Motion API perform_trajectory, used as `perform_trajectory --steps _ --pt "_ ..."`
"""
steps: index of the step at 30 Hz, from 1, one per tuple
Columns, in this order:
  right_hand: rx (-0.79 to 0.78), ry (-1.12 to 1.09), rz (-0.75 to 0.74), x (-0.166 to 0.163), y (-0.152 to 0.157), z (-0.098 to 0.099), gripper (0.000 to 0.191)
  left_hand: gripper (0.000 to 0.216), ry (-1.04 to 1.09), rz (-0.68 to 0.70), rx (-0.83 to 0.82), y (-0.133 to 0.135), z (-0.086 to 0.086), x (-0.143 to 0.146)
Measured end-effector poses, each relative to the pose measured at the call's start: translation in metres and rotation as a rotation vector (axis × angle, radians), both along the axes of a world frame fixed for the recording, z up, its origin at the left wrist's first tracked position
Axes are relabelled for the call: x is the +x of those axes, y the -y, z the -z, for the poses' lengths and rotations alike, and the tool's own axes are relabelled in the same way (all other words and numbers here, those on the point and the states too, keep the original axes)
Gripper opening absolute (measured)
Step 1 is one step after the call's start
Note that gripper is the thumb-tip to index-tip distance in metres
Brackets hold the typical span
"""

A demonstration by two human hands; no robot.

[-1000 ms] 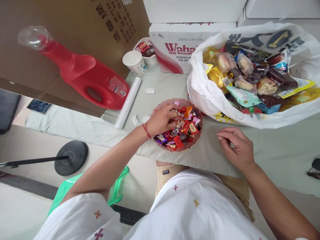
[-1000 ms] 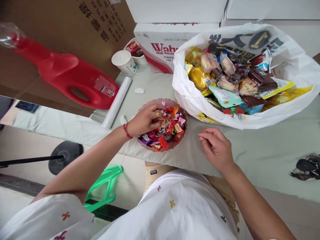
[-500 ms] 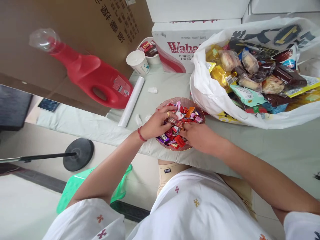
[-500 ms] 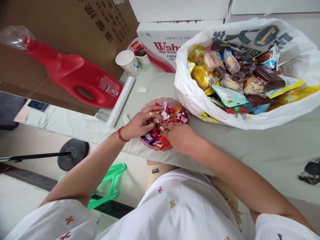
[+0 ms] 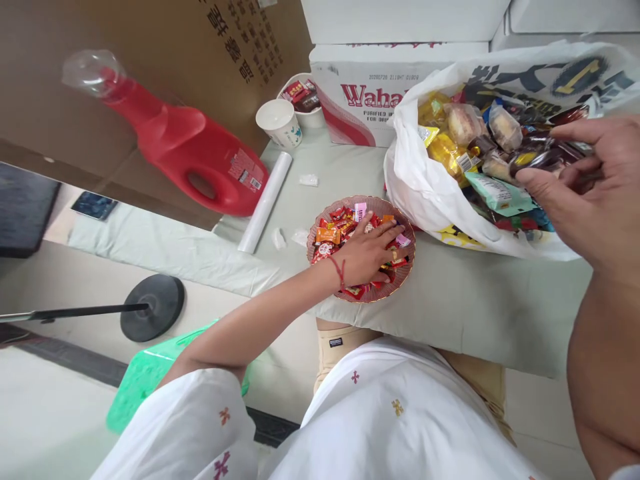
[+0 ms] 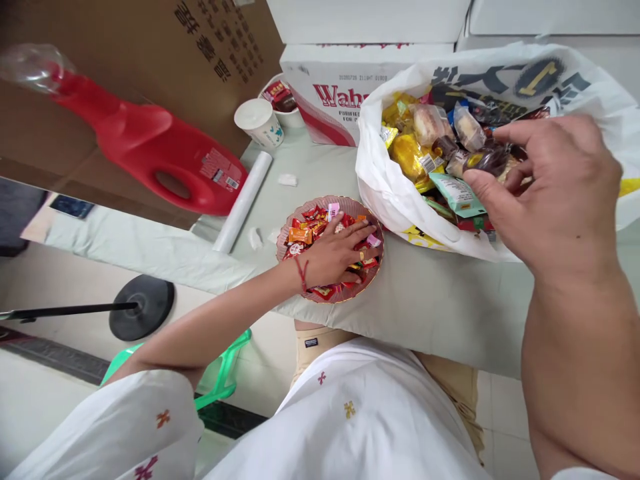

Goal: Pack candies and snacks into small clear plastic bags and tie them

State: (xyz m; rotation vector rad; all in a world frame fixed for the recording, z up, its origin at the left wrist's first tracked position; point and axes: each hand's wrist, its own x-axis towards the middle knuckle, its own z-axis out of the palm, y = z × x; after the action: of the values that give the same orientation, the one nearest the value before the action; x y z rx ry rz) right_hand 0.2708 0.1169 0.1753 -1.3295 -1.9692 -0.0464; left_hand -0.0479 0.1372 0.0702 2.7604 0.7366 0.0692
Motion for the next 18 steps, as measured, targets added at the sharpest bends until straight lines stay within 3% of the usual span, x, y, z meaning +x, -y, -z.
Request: perform_trajectory --steps 3,5,11,15,18 --pt "-0.024 0.037 0.180 -0.006 0.004 0.010 0.038 0.032 0.001 0.028 0.025 0.000 0.000 -0.003" --pt "-0.020 0.031 0.174 -0.011 0.012 0.014 0.029 0.020 0.012 0.007 0.008 0.000 -0.003 -0.019" --pt "0.096 -0.066 0.130 -0.024 0.026 0.019 0.024 0.014 0.147 -0.173 -0.113 0.002 -0.018 -0.070" --pt "0.197 -0.113 -0.012 -0.045 0.020 0.020 0.020 0.017 0.215 -0.220 -0.214 0.006 -0.018 -0.069" --pt "0.162 -0.114 -0.095 -0.063 0.014 0.019 0.019 0.015 0.236 -0.219 -0.216 0.009 -0.014 -0.059"
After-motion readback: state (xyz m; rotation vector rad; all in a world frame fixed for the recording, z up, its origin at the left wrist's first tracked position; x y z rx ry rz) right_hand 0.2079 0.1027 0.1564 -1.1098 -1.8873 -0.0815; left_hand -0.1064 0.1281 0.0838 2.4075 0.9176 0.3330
